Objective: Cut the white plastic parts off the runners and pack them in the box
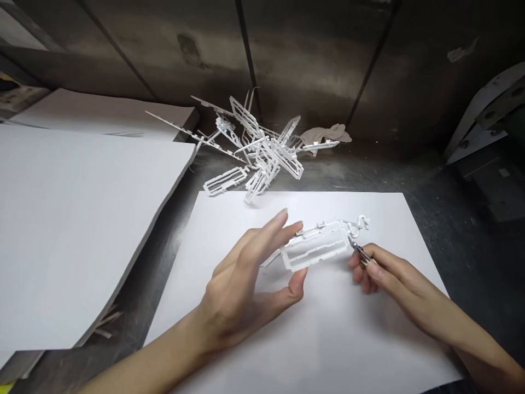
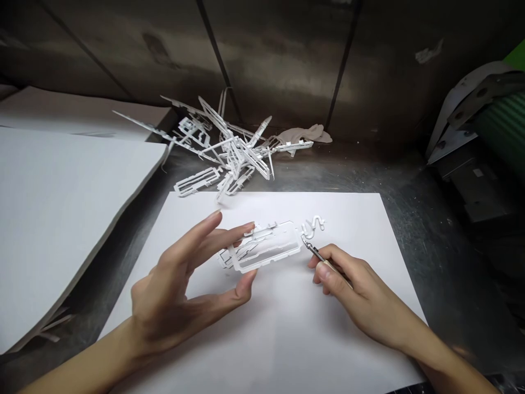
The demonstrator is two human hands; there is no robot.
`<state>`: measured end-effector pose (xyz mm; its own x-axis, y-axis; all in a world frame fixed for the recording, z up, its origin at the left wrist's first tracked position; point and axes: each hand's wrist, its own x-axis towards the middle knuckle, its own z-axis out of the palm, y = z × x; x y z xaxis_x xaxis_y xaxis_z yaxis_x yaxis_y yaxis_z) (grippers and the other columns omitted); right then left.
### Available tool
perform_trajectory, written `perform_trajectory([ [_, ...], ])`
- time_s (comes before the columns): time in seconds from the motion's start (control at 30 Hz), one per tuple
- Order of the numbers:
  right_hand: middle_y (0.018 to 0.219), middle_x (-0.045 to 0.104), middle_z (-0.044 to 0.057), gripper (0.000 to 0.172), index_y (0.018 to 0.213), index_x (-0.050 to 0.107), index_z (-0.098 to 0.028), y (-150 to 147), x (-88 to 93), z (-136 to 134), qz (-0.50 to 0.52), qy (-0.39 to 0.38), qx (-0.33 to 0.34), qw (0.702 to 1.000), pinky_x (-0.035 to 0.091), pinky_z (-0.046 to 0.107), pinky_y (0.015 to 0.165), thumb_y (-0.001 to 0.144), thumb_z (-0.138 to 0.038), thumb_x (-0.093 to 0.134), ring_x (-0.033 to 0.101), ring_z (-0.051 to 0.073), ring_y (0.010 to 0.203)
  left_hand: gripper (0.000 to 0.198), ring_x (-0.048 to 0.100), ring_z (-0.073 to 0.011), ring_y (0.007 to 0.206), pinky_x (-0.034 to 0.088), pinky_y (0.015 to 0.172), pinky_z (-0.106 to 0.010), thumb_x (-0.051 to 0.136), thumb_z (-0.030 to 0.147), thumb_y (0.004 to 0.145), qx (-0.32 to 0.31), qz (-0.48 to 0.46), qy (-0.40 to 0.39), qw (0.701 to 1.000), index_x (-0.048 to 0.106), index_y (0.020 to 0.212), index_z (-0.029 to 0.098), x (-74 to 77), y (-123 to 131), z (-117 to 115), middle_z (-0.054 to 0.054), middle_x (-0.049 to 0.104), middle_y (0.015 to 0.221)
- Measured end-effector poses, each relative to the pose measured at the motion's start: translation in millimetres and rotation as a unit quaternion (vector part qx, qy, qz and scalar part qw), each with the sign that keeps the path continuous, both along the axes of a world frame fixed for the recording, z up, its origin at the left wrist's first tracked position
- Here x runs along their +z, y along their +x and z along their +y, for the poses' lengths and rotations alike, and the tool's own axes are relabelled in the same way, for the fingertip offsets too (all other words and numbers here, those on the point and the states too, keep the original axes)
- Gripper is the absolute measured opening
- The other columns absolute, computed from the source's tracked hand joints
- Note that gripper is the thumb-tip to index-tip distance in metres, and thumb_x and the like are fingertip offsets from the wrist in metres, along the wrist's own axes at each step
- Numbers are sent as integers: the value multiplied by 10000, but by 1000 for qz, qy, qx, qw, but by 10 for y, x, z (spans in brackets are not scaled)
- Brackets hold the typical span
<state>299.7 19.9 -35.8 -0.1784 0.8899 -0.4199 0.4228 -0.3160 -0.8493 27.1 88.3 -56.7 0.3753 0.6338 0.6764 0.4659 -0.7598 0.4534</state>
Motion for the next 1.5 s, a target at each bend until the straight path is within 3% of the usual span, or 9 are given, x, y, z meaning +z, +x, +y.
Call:
perform_trajectory([
  [0.7, 1054, 643, 36, 437, 1126, 637, -261, -69, 19, -19, 25, -6, -13, 1000, 477, 314, 793, 1085, -605, 370, 563, 162, 817, 883, 767, -233, 984, 679, 858, -366, 822, 87, 800, -41, -6, 27, 999, 403, 1574, 150, -49, -5, 37, -113, 772, 1202],
  [1.0, 871, 629, -8, 400, 979, 610, -258, -101, 45, 17, -77, 66, 22, 995, 426, 299, 710, 1096, -564, 381, 568, 154, 758, 852, 750, -230, 1014, 678, 804, -324, 829, 10, 755, -70, -25, 41, 996, 458, 1520, 76, -58, 18, 64, -158, 757, 1203],
  [1.13, 815, 622, -6, 367, 954, 598, -248, -118, 36, 34, -115, 118, 25, 986, 399, 300, 664, 1105, -508, 388, 558, 160, 712, 844, 748, -226, 996, 676, 784, -334, 807, 20, 785, -71, -25, 53, 996, 445, 1540, 126, -58, 18, 72, -149, 757, 1215],
  [1.23, 844, 628, 6, 329, 985, 590, -242, -130, 16, 28, -132, 157, 31, 978, 410, 304, 681, 1110, -466, 385, 565, 167, 732, 828, 748, -233, 993, 668, 818, -362, 793, 59, 820, -72, -15, 35, 997, 424, 1554, 169, -69, 23, 81, -133, 756, 1204],
  [1.4, 931, 645, 29, 249, 1052, 574, -245, -157, -33, -17, -138, 175, 66, 973, 445, 312, 727, 1109, -417, 404, 599, 183, 808, 712, 719, -239, 1062, 622, 929, -350, 808, 91, 830, -87, 26, 12, 996, 497, 1470, 96, -109, 43, 68, -157, 743, 1195],
  [1.5, 921, 641, 22, 204, 1079, 564, -250, -161, -54, -43, -152, 191, 74, 967, 447, 307, 709, 1109, -383, 411, 599, 175, 782, 721, 715, -215, 1017, 614, 901, -322, 814, 114, 840, -80, 31, 3, 996, 480, 1478, 92, -127, 48, 50, -148, 746, 1168],
])
